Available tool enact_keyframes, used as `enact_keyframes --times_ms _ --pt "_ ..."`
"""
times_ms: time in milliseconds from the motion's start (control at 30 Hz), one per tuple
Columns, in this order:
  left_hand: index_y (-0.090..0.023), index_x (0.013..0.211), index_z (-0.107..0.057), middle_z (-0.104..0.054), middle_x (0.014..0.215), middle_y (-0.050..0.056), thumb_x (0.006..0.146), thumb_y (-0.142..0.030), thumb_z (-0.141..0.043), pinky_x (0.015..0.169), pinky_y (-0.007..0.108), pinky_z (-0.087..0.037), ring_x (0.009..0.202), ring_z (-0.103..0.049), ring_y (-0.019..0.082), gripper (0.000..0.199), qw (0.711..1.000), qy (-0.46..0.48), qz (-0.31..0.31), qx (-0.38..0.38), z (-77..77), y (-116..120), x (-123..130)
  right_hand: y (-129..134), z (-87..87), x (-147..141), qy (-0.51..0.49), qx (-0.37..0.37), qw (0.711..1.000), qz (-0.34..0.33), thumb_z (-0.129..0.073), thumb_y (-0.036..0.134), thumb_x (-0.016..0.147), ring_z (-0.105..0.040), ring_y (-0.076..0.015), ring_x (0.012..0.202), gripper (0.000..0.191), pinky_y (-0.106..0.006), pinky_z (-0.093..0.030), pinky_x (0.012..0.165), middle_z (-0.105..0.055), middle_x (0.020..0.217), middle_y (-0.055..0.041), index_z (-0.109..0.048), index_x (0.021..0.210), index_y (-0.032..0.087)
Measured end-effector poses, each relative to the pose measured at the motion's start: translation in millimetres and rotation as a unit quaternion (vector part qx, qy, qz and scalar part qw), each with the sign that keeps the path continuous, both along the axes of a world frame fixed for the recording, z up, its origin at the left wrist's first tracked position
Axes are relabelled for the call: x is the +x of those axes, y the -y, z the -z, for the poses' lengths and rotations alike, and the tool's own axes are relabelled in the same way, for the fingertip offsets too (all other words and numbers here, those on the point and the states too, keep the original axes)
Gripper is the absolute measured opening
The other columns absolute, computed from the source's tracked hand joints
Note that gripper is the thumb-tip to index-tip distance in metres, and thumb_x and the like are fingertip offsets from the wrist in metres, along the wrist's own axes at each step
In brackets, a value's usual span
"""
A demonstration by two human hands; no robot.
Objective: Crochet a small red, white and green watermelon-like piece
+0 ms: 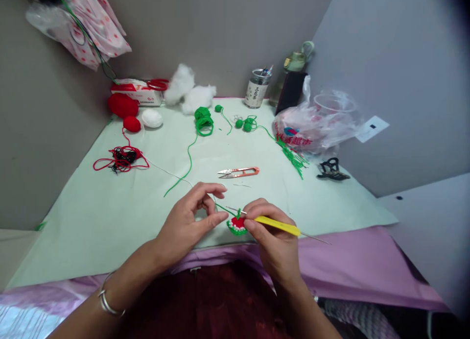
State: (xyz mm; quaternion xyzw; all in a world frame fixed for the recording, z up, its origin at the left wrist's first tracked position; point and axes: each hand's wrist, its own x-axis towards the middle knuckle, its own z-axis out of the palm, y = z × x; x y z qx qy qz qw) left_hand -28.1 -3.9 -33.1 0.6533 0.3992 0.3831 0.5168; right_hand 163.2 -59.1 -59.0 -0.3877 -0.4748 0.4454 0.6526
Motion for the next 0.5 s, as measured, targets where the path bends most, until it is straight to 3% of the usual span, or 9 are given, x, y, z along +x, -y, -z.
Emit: enact_keyframes --times_ms 67,133,300,400,500 --pt "-0.025 0.11 -0.077 -0.072 0.096 0.001 0.093 -0.027 -0.076 0.084 0.029 -0.049 0.083 -0.065 0.016 0.017 0.998 -0.006 0.07 0.002 -0.4 -1 -1 -1 -0.6 0 -0.029 -0.016 0.999 -0.016 -0.084 0.021 0.089 -0.067 -0.0128 0.083 0.008 -0.022 -0.052 0.074 -0.074 0.086 0.0018 -0.081 0.089 0.028" --pt "-0.024 0.095 -0.08 -0.073 0.089 0.001 0.097 -0.025 -0.072 0.082 0.028 -0.049 0.084 -0.066 0.017 0.009 0.995 -0.013 0.1 0.019 -0.1 -3 -2 -1 -2.0 0 -0.063 -0.046 0.996 -0.035 -0.087 0.024 0.086 -0.065 -0.0117 0.08 0.007 -0.021 -0.051 0.072 -0.073 0.084 0.0023 -0.08 0.086 0.027" --pt "-0.022 0.087 -0.079 -0.073 0.082 0.001 0.098 -0.017 -0.069 0.08 0.028 -0.048 0.081 -0.065 0.016 0.016 0.986 -0.036 0.036 0.158 -0.8 -12 -9 0 -4.3 -2 -0.099 -0.127 0.981 -0.106 -0.091 0.03 0.08 -0.06 -0.0099 0.072 0.012 -0.02 -0.046 0.067 -0.072 0.078 0.0028 -0.08 0.08 0.024" --pt "-0.021 0.087 -0.077 -0.073 0.082 0.001 0.097 -0.014 -0.069 0.08 0.029 -0.048 0.082 -0.064 0.017 0.015 0.969 -0.06 0.002 0.24 -3.9 -16 -12 -2 -3.1 -3 -0.095 -0.135 0.98 -0.109 -0.092 0.03 0.08 -0.06 -0.0103 0.073 0.013 -0.021 -0.046 0.067 -0.072 0.078 0.0026 -0.08 0.08 0.024" --pt "-0.022 0.09 -0.075 -0.072 0.086 0.001 0.099 -0.017 -0.067 0.081 0.028 -0.048 0.085 -0.064 0.017 0.013 0.979 -0.072 0.015 0.191 -8.0 -16 -14 -3 -1.4 0 -0.071 -0.116 0.986 -0.1 -0.09 0.029 0.083 -0.06 -0.0106 0.075 0.01 -0.021 -0.046 0.069 -0.072 0.081 0.0027 -0.08 0.083 0.025"
